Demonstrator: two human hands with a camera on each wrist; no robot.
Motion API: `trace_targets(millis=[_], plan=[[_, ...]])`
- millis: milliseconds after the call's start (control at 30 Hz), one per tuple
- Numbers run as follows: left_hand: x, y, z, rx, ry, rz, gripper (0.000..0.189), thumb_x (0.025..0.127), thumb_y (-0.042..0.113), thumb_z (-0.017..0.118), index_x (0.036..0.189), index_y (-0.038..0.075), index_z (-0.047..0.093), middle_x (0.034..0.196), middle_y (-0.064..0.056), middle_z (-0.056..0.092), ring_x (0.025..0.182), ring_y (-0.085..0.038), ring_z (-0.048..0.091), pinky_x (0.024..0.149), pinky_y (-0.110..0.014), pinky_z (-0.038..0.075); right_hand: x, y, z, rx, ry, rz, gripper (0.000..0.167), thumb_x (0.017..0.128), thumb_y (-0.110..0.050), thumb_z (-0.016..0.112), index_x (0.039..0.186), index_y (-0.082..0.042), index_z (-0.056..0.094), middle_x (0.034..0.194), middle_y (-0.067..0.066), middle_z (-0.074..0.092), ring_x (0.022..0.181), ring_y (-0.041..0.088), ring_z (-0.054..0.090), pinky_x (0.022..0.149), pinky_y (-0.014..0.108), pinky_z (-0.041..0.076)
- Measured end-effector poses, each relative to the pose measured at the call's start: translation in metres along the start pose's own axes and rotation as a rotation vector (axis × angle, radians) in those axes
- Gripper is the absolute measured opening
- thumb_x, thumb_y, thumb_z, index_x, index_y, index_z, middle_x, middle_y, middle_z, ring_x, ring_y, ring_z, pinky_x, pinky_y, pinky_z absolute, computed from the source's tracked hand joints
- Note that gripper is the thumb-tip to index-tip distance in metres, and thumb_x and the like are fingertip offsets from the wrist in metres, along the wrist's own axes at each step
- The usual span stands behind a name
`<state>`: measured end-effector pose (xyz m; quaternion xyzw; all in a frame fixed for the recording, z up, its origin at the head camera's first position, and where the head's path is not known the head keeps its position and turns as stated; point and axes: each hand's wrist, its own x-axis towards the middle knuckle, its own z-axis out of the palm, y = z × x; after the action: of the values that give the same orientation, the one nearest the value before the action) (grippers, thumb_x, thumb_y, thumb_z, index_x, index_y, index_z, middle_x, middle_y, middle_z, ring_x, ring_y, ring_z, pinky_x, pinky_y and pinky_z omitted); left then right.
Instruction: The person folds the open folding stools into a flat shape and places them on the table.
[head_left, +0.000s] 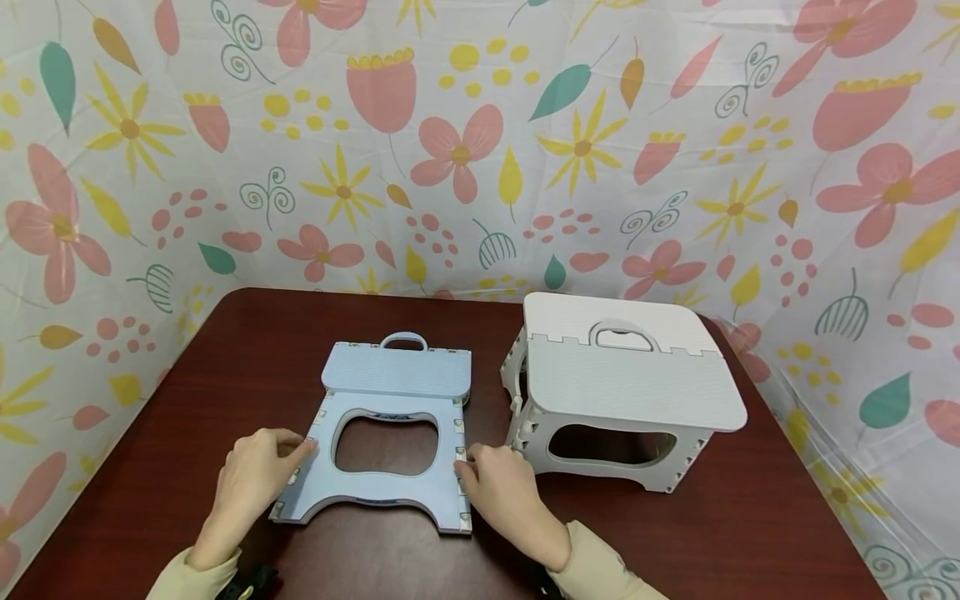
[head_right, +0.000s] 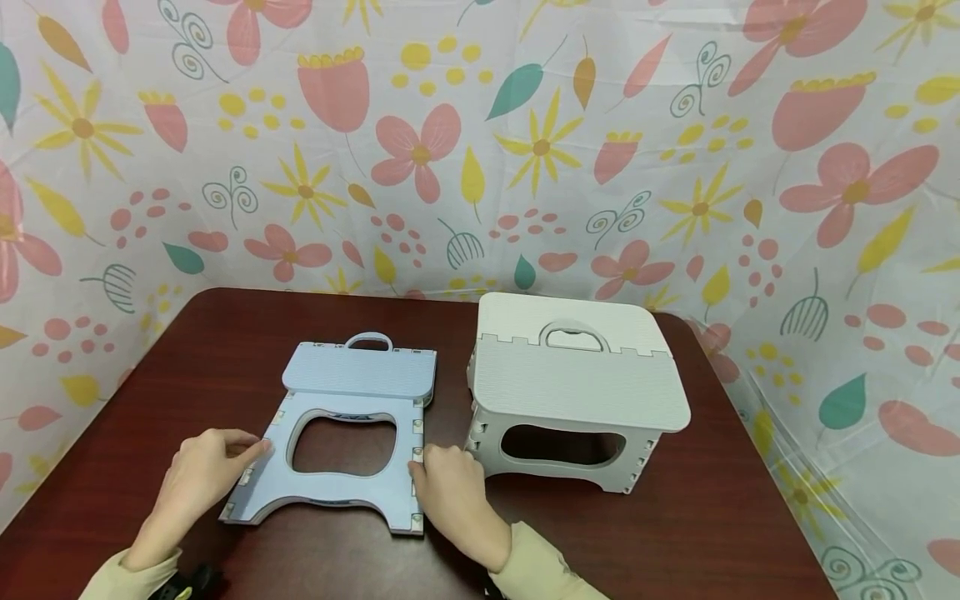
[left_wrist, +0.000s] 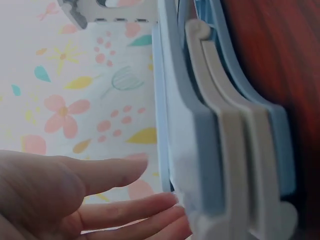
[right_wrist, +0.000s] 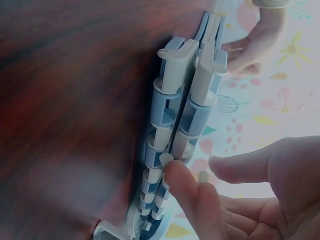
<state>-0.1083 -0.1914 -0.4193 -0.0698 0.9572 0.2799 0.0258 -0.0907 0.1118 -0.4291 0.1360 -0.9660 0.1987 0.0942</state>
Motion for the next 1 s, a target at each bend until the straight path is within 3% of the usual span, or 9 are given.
trace_targets(millis=[67, 133, 267, 433, 633, 767, 1000], plan=[[-0.001, 0.005, -0.001, -0.016, 0.036, 0.022, 0.029, 0.090, 0.030, 0.067, 0.102, 0.005, 0.074, 0.083, -0.011, 0.071, 0.055, -0.015, 0.052, 0.047, -0.030, 0.039, -0.001, 0.000, -0.001, -0.008, 0.021, -0.008, 0.022, 0.086, -0.022, 0.071, 0.068, -0.015, 0.062, 0.054, -0.003, 0.056, 0.049, 0.018, 0.056, 0.042, 0.028, 0.036], [-0.001, 0.010, -0.001, -0.027, 0.070, 0.050, 0.025, 0.091, 0.029, 0.065, 0.099, 0.007, 0.074, 0.071, -0.008, 0.066, 0.053, -0.015, 0.047, 0.047, -0.029, 0.036, -0.003, 0.001, -0.003, -0.006, 0.040, -0.019, 0.020, 0.086, -0.021, 0.072, 0.069, -0.015, 0.063, 0.055, -0.003, 0.058, 0.050, 0.019, 0.058, 0.043, 0.029, 0.038], [-0.001, 0.020, 0.000, -0.057, 0.111, 0.149, 0.022, 0.094, 0.025, 0.061, 0.079, 0.012, 0.069, 0.053, 0.004, 0.043, 0.046, -0.010, 0.036, 0.044, -0.025, 0.029, -0.006, 0.004, -0.005, 0.003, 0.091, -0.056, 0.014, 0.085, -0.019, 0.073, 0.074, -0.016, 0.064, 0.056, -0.004, 0.060, 0.052, 0.020, 0.060, 0.043, 0.028, 0.038], [0.001, 0.031, 0.011, -0.161, 0.109, 0.346, 0.041, 0.095, 0.017, 0.061, 0.057, 0.016, 0.044, 0.052, 0.011, 0.030, 0.045, 0.001, 0.024, 0.045, -0.019, 0.024, -0.012, 0.009, -0.008, 0.023, 0.167, -0.092, 0.012, 0.082, -0.017, 0.075, 0.077, -0.020, 0.066, 0.054, -0.009, 0.057, 0.047, 0.011, 0.053, 0.044, 0.024, 0.036], [0.004, 0.047, 0.027, -0.285, 0.082, 0.564, 0.054, 0.091, 0.009, 0.064, 0.057, 0.012, 0.023, 0.056, 0.015, 0.017, 0.051, 0.005, 0.017, 0.048, -0.015, 0.018, -0.014, 0.014, -0.008, 0.067, 0.257, -0.125, 0.015, 0.081, -0.014, 0.077, 0.076, -0.019, 0.064, 0.049, -0.012, 0.049, 0.045, 0.000, 0.042, 0.044, 0.018, 0.031], [0.005, 0.057, 0.034, -0.317, 0.083, 0.635, 0.055, 0.089, 0.007, 0.065, 0.057, 0.012, 0.021, 0.057, 0.017, 0.016, 0.052, 0.005, 0.018, 0.048, -0.014, 0.018, -0.015, 0.016, -0.008, 0.092, 0.299, -0.165, 0.018, 0.082, -0.013, 0.075, 0.074, -0.020, 0.061, 0.049, -0.016, 0.044, 0.045, -0.006, 0.034, 0.045, 0.013, 0.027], [0.006, 0.071, 0.045, -0.363, 0.032, 0.709, 0.055, 0.089, 0.006, 0.065, 0.055, 0.012, 0.022, 0.055, 0.016, 0.016, 0.050, 0.005, 0.019, 0.049, -0.013, 0.019, -0.015, 0.024, -0.010, 0.145, 0.432, -0.261, 0.024, 0.080, -0.007, 0.072, 0.069, -0.018, 0.054, 0.050, -0.015, 0.039, 0.048, -0.009, 0.031, 0.046, 0.007, 0.025]])
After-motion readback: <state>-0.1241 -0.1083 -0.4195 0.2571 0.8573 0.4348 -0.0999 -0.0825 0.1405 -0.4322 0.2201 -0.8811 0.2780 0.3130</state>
